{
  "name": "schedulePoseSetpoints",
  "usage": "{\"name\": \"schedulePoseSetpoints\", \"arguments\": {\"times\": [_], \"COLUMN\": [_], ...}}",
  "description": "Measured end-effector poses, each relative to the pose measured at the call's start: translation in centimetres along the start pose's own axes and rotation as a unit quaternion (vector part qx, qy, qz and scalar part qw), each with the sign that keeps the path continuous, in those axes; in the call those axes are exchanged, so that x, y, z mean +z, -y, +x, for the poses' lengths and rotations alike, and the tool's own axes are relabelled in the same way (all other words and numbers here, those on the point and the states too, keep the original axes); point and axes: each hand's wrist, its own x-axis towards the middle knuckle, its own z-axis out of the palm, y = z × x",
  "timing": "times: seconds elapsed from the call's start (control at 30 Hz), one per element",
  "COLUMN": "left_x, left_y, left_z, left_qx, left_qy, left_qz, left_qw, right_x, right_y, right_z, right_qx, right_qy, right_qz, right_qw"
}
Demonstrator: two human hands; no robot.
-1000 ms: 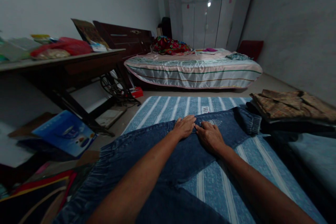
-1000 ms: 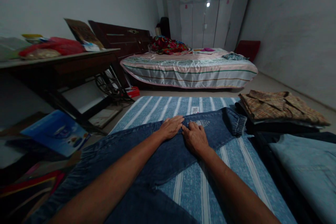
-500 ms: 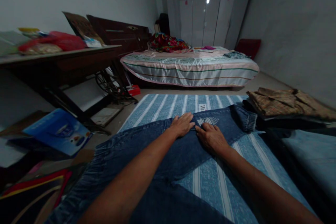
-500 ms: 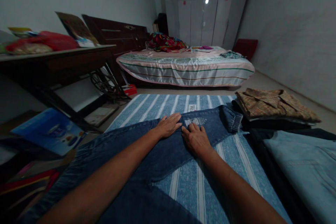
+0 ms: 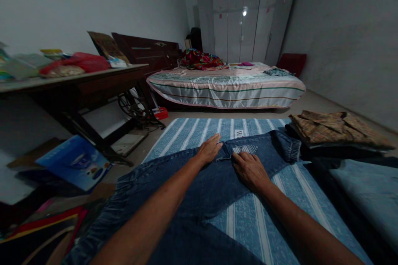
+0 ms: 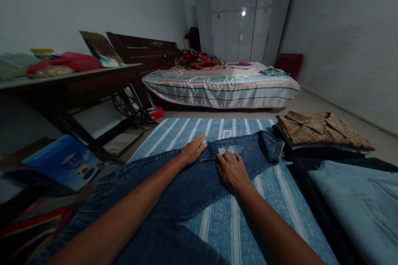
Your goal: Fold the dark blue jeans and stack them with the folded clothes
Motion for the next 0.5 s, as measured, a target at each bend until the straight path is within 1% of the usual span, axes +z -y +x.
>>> {"name": "schedulePoseSetpoints", "arguments": {"times": [0.13,0.2,0.3,0.4,0.5], "left_x": [-1.2,-1.3,-1.0,-0.2,0.7], "left_y": [1.0,1.2,0.7,-0.3,-1.3], "left_z": [-1.5,-2.2,-2.7,-2.2,-1.5], "left_qx": [-0.004,0.005,0.03,0.048,0.049], "left_qy": [-0.02,-0.02,-0.012,0.004,0.025], "left_qz": [0.005,0.008,0.011,0.014,0.017], "left_qw": [1.0,1.0,0.999,0.999,0.998], "right_x": [0.3,0.3,0.2,0.1,0.1], "right_y": [-0.1,-0.1,0.0,0.1,0.0], "right_z": [-0.1,-0.2,-0.2,-0.2,-0.1], "right_qx": [0.026,0.023,-0.01,-0.034,-0.041], "right_qy": [-0.006,-0.017,-0.025,-0.022,-0.015], "right_qz": [0.008,0.008,0.003,-0.011,-0.027], "right_qw": [1.0,1.0,1.0,0.999,0.999]}}
